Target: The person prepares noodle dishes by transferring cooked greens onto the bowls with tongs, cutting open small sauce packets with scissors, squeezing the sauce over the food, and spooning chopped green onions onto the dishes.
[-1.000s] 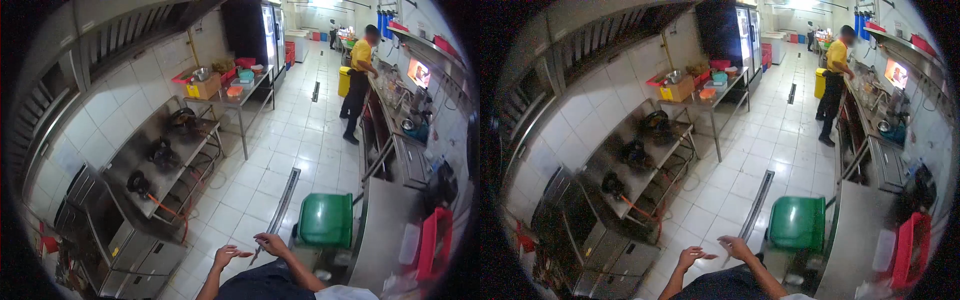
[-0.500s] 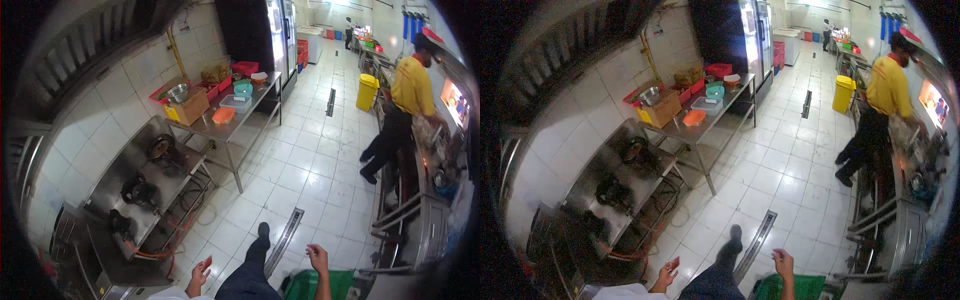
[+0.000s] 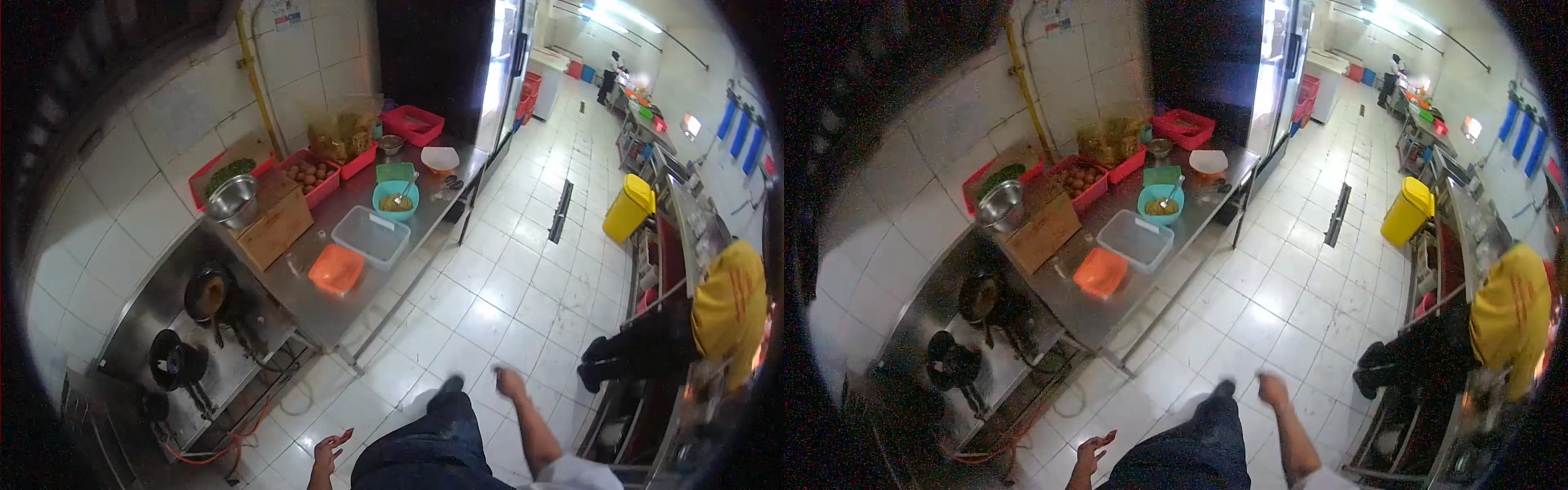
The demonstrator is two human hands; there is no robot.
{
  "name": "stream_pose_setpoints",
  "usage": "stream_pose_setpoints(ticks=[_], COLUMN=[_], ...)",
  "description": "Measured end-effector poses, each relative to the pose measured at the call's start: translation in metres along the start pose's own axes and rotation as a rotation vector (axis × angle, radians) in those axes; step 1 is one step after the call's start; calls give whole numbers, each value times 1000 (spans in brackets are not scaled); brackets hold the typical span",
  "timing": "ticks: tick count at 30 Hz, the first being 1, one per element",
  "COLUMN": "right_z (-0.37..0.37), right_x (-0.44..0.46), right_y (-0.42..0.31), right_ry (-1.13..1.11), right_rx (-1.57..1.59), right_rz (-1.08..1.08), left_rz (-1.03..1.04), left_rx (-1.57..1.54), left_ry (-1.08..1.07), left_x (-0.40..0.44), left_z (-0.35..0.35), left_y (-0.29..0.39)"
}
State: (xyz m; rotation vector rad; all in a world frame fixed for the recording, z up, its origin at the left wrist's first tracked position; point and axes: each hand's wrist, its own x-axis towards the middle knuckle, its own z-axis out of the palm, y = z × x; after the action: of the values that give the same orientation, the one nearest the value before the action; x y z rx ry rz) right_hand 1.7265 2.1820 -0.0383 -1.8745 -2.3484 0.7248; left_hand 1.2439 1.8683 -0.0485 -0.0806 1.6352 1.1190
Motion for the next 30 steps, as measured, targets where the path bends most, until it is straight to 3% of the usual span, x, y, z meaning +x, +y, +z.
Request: stream_pose_setpoints(ticks=[2, 3, 4, 5, 8, 9, 10, 13, 16, 17, 19, 21, 26, 28, 30], right_z=[-76, -104, -140, -175, -198, -190, -218, -224, -221, -219, -221, -268, -258, -211, -215], right_x=[140, 212, 275, 332, 515, 572, 596, 665, 695, 705, 710, 660, 627, 595, 528], right_y=[-10, -10, -28, -52, -63, -60, -80, -79, -73, -65, -57, -87, 8, 93, 86], right_ry=[133, 261, 231, 262, 407, 506, 315, 182, 219, -116, -476, -365, -828, -1041, -1071], right_rx=[-52, 0, -55, 92, 19, -135, -117, -235, -414, -20, 333, -660, -295, 144, -126], right_rz=[-164, -304, -263, -351, -525, -602, -624, -874, -1126, -995, -831, -821, -689, -710, -659], left_rz=[34, 56, 71, 82, 27, -8, -40, -121, -190, -208, -231, -226, -198, -163, -88], left_rx=[-72, -22, 22, 43, -20, -84, -146, -293, -410, -445, -517, -586, -783, -896, -1071], left_ry=[11, 147, 288, 349, 530, 563, 590, 613, 571, 565, 563, 579, 621, 666, 736], left_x=[18, 21, 23, 22, 4, -5, -12, -35, -40, -43, -47, -54, -70, -82, -98], left_z=[26, 45, 68, 88, 160, 193, 228, 331, 425, 453, 500, 530, 562, 560, 550], left_y=[-1, -2, -6, -16, -53, -61, -70, -93, -100, -98, -97, -100, -130, -157, -201])
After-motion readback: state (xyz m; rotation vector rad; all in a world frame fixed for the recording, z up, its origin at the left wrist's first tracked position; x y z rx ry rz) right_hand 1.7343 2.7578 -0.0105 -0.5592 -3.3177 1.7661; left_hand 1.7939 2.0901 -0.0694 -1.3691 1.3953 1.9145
